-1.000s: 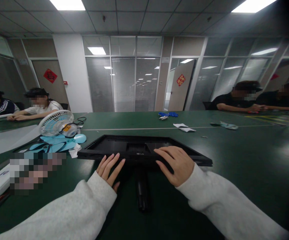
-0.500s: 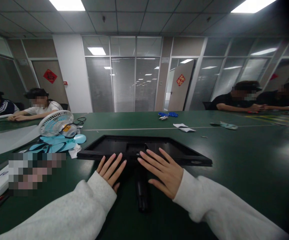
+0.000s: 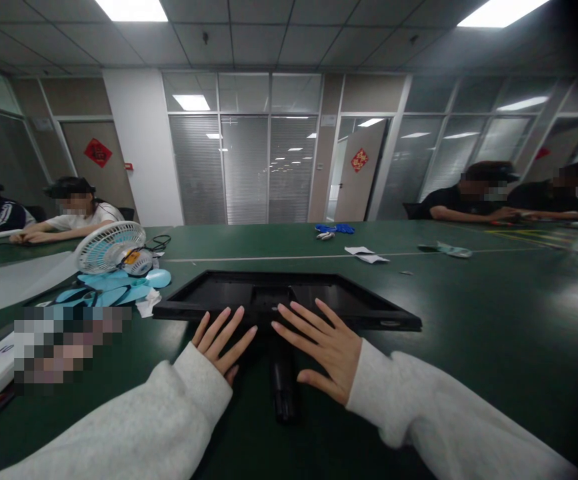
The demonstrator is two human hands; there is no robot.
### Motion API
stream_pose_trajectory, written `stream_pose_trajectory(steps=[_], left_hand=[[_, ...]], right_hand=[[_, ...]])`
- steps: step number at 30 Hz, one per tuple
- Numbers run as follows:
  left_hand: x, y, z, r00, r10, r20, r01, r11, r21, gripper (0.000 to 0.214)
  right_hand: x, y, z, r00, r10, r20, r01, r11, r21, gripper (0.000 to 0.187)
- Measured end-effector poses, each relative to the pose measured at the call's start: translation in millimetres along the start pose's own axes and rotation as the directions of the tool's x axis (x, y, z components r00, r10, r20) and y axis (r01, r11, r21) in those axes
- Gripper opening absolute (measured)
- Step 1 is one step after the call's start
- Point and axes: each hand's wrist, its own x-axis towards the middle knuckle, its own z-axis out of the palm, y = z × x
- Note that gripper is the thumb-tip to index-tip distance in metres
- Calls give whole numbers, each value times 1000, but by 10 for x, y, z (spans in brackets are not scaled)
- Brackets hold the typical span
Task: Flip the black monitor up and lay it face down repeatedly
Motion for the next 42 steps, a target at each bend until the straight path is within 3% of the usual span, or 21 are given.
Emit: stream_pose_trajectory(steps=[14, 23, 33, 42], left_hand=[[10, 28, -19, 1000, -8, 1, 8, 1000, -8, 51], [-2, 29, -46, 996, -17, 82, 14, 999, 32, 61], [-16, 51, -59, 995, -4, 104, 0, 999, 34, 74], [-10, 53, -73, 995, 2, 100, -6, 999, 33, 71]], right_hand=[[-7, -29, -43, 998, 13, 59, -17, 998, 67, 77], [-8, -39, -48, 999, 16, 51, -21, 995, 100, 74], [1, -31, -69, 999, 19, 41, -26, 984, 174, 70], [5, -31, -83, 997, 37, 67, -47, 987, 157, 70]])
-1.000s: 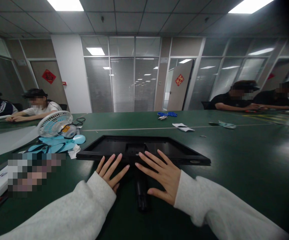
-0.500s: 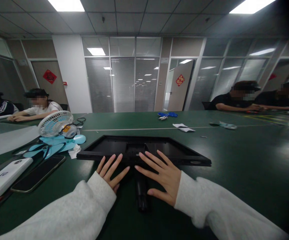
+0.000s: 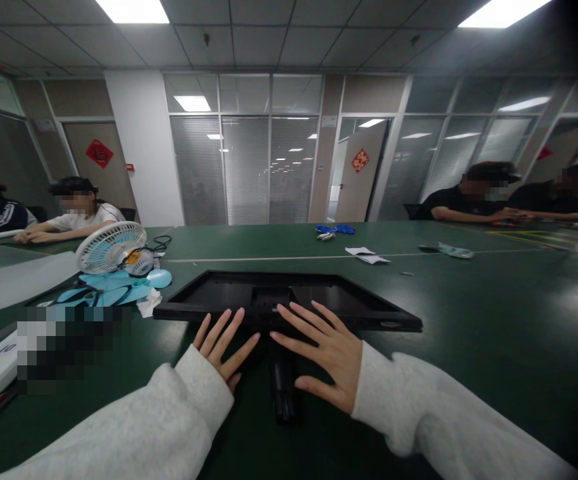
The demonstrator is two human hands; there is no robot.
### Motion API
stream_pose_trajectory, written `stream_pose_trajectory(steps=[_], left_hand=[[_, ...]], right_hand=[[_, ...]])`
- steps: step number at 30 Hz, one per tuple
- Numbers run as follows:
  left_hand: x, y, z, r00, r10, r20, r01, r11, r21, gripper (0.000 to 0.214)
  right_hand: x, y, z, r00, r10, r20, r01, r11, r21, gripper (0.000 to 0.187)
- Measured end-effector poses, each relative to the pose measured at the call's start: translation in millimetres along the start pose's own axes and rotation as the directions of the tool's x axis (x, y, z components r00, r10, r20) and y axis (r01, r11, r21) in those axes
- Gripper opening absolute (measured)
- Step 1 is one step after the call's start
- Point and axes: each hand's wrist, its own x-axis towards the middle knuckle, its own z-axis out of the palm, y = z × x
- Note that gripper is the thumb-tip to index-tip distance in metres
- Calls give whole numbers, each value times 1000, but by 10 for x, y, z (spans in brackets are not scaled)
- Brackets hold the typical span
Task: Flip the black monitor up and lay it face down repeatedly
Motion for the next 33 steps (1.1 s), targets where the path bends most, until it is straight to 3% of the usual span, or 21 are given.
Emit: stream_pose_trajectory(steps=[15, 24, 33], left_hand=[[11, 18, -29, 1000, -18, 11, 18, 1000, -3, 72], [15, 9, -43, 999, -18, 32, 18, 1000, -5, 82], [36, -13, -45, 1000, 0, 2, 0, 1000, 6, 75]], right_hand=[[-2, -5, 8, 999, -5, -44, 7, 999, 34, 63], [12, -11, -1, 1000, 11, -14, -10, 1000, 29, 59], [32, -9, -34, 1000, 26, -2, -26, 999, 37, 55]])
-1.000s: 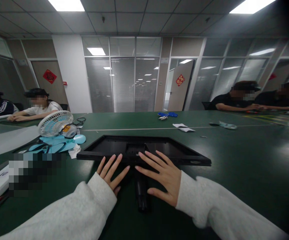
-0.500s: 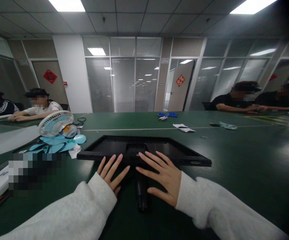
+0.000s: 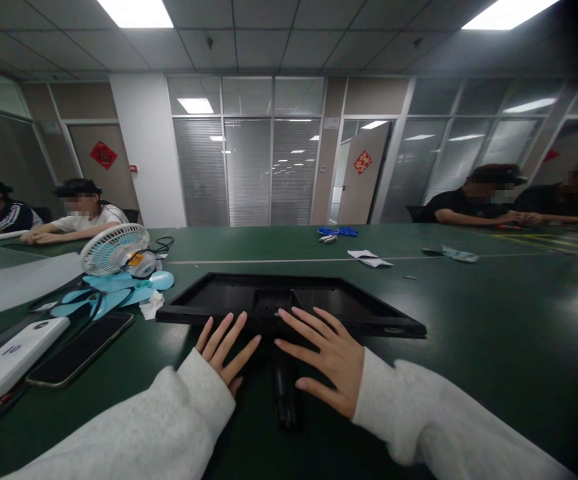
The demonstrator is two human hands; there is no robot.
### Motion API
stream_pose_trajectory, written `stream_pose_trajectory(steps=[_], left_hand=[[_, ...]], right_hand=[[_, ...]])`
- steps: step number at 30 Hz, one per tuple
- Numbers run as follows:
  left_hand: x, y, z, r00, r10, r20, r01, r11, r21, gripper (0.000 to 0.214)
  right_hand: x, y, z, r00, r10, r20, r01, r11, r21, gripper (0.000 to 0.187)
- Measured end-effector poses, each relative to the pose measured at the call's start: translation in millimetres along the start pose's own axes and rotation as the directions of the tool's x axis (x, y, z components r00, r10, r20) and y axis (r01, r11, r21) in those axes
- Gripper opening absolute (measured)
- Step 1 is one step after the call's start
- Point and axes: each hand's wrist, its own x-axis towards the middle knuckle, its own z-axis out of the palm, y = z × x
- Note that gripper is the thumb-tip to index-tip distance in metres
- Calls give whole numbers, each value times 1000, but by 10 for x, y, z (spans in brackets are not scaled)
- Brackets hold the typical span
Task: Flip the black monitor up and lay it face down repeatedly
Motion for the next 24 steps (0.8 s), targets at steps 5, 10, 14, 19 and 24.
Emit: stream_pose_trajectory(steps=[5, 10, 14, 19, 24], left_hand=[[7, -8, 16, 1000, 0, -18, 0, 1000, -16, 69], [1, 3, 28, 1000, -3, -18, 3, 1000, -11, 68], [0, 7, 16, 1000, -5, 19, 5, 1000, 16, 76], [2, 4, 13, 1000, -2, 15, 1, 1000, 10, 70], [6, -2, 40, 1000, 6, -21, -6, 1000, -6, 66]], right_hand=[[2, 13, -10, 1000, -1, -5, 1, 1000, 6, 54], [-11, 15, 1, 1000, 7, -6, -7, 1000, 28, 53], [-18, 15, 10, 1000, 14, 9, -15, 999, 32, 54], [-24, 23, 6, 1000, 14, 19, -14, 1000, 20, 54], [-23, 34, 1, 1000, 13, 14, -13, 999, 34, 53]])
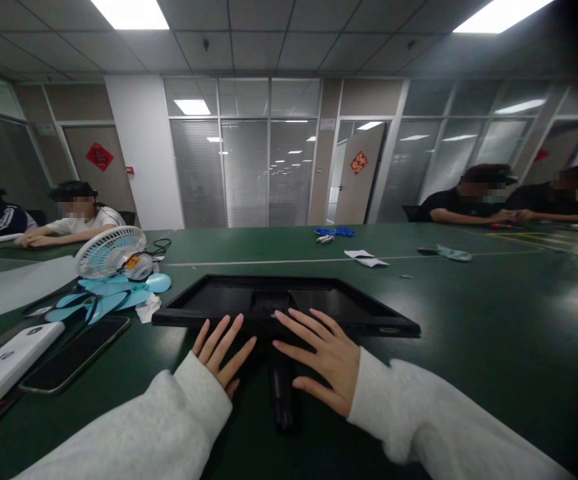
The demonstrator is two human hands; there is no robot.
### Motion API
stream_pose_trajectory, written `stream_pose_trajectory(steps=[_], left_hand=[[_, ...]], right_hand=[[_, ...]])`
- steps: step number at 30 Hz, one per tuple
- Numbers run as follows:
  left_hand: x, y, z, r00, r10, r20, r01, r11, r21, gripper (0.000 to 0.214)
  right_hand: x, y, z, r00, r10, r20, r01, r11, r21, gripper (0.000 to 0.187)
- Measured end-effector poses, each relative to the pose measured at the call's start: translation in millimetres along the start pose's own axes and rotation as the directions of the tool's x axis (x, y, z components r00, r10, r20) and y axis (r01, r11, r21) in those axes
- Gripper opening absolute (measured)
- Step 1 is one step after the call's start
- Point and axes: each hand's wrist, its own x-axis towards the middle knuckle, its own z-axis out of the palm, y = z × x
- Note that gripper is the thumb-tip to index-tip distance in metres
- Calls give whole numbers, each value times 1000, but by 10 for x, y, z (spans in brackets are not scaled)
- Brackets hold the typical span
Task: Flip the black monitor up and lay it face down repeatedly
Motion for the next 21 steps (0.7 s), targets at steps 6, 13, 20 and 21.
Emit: stream_pose_trajectory(steps=[6, 13, 20, 21], left_hand=[[-4, 2, 25, 1000, 2, -25, -2, 1000, 1, 59], [-13, 23, 37, 999, 1, -41, -2, 1000, -18, 56], [-22, 26, 43, 999, 2, -46, -3, 1000, -25, 57], [-25, 23, 40, 999, 2, -36, -3, 1000, -23, 58]], right_hand=[[-7, 0, -15, 1000, 8, 23, -7, 1000, -20, 53], [-31, -5, 18, 1000, 12, 28, -11, 1000, -7, 52], [-26, -9, 37, 1000, -1, 6, 1, 1000, -9, 51], [-25, -11, 37, 1000, -1, 3, 1, 1000, -9, 51]])
